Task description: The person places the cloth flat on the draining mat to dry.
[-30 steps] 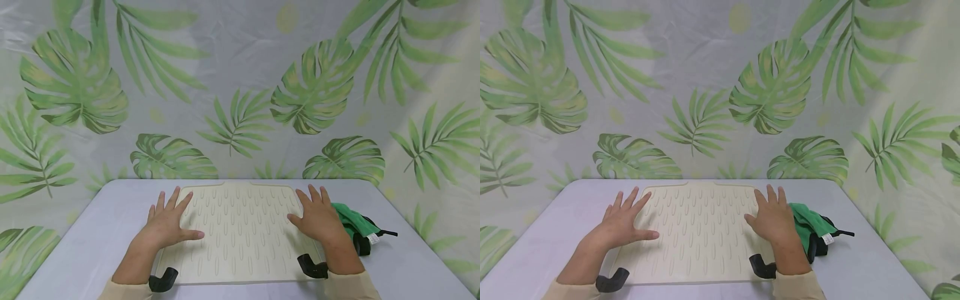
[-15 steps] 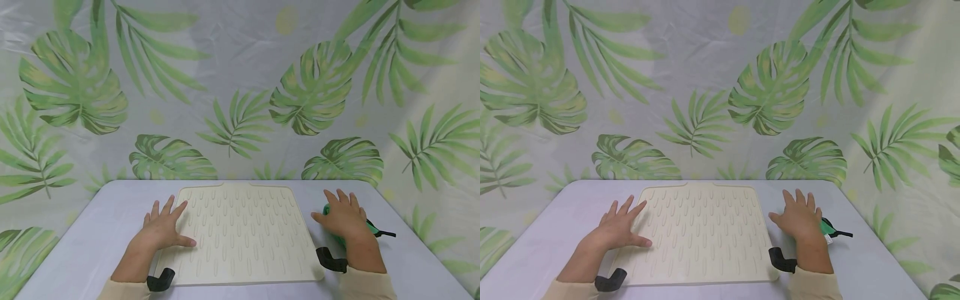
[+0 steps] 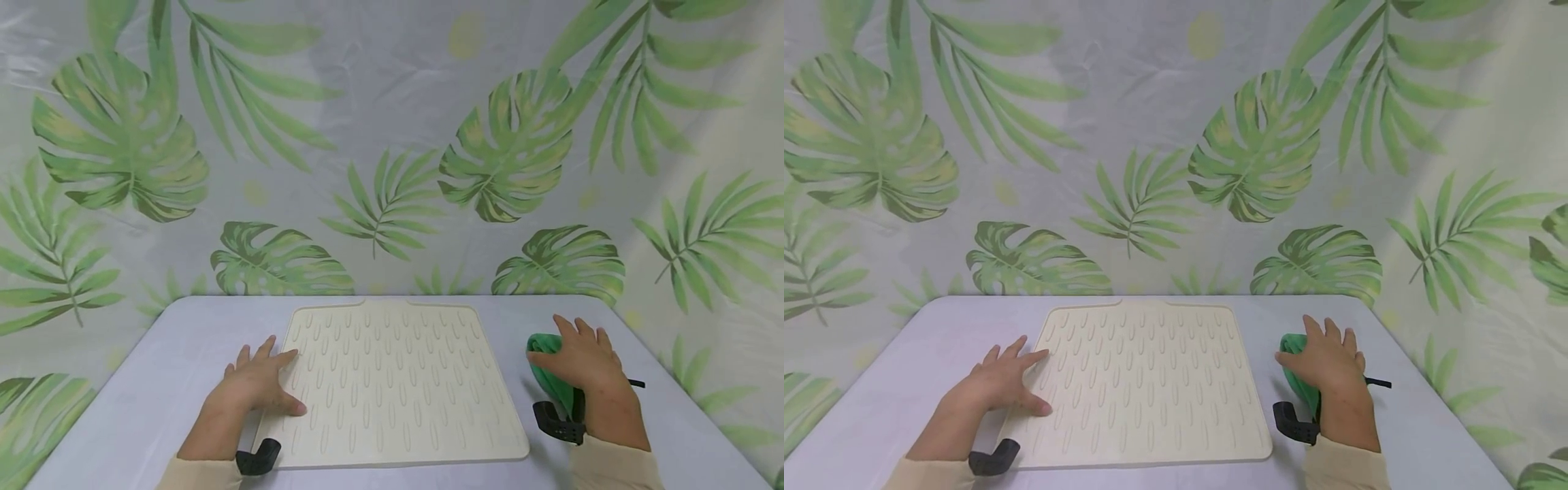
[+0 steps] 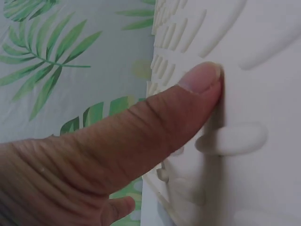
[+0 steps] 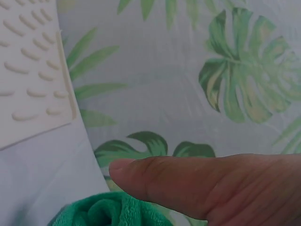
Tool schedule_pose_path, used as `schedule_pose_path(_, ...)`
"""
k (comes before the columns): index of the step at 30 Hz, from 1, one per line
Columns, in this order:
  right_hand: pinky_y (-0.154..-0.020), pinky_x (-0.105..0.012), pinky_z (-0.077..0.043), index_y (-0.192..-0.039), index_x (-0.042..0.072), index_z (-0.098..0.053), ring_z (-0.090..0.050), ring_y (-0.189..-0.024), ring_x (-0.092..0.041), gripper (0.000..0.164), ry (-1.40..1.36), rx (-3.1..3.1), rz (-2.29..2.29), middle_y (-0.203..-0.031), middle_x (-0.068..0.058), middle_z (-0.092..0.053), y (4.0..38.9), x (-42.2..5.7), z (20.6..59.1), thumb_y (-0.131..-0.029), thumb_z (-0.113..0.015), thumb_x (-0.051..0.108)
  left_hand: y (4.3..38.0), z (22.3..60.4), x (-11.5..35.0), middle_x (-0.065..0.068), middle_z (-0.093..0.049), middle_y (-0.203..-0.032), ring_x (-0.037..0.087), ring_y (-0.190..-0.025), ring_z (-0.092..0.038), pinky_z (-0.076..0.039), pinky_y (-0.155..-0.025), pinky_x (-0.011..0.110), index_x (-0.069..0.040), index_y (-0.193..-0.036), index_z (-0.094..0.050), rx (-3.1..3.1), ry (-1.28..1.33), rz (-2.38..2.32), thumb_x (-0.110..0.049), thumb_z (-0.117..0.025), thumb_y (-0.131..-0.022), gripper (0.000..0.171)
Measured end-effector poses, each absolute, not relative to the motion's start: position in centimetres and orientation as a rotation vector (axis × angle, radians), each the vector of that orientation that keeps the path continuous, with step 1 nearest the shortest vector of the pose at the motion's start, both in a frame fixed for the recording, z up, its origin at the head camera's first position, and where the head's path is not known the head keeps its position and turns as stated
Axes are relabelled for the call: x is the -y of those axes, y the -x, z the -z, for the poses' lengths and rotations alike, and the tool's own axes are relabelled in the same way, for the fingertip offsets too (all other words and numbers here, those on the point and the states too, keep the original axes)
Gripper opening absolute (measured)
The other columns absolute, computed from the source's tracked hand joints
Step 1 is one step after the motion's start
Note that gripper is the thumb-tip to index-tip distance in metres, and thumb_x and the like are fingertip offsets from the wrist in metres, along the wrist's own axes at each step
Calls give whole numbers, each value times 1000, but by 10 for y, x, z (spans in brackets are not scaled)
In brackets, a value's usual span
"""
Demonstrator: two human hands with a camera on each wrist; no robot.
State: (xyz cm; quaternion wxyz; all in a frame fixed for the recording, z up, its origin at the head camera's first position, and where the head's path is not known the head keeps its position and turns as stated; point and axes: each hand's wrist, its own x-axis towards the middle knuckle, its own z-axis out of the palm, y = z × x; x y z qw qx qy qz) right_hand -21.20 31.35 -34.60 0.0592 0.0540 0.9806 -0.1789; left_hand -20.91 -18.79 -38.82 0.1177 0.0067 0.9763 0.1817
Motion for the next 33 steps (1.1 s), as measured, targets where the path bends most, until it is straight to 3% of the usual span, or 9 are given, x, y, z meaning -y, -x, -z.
schedule_pose_path(4,-105,-87,-14,-158,-4,-13,2,-139,-76,107,-179,-2950,571,-155,-47,-4,214,-323,353,-89,-69,56,207,388,185,32,-17,-166,69,-146,-5,-14,-113,82,-12,-149,-52,-2842,0,-512,-52,-96,-55,112)
schedule_pose_path(10,-101,-89,-22,-159,-4,-5,-6,-134,-79,126,-294,-2862,629,-153,-50,-2,221,-330,381,-79,-76,64,208,394,187,33,-22,-163,71,-144,-11,-18,-111,82,-14,-151,-50,-2818,-11,-554,-56,-93,-56,112)
schedule_pose_path(15,-99,-83,-34,-159,-3,-2,-19,-128,-80,130,-358,-2824,670,-151,-51,-5,224,-328,396,-76,-83,56,209,403,196,32,-23,-164,71,-144,-13,-18,-111,82,-17,-152,-49,-2830,-60,-558,-64,-89,-57,113)
schedule_pose_path(21,-92,-71,-47,-158,-1,-1,-36,-121,-71,125,-389,-2819,701,-147,-50,-12,226,-326,399,-76,-86,39,211,409,202,29,-26,-164,69,-143,-18,-19,-110,82,-20,-151,-51,-2864,-95,-560,-69,-87,-55,113)
schedule_pose_path(28,-92,-69,-49,-155,-4,-9,-46,-115,-62,112,-321,-2863,645,-140,-52,-23,225,-329,394,-79,-84,31,209,410,203,31,-26,-163,69,-141,-20,-19,-108,84,-18,-151,-51,-2863,-115,-585,-68,-87,-56,113)
schedule_pose_path(33,-92,-69,-49,-154,-5,-15,-48,-114,-63,103,-316,-2891,634,-137,-53,-26,223,-330,394,-81,-81,24,209,410,204,33,-26,-162,69,-140,-22,-18,-105,87,-17,-151,-51,-2864,-167,-601,-67,-87,-59,110)
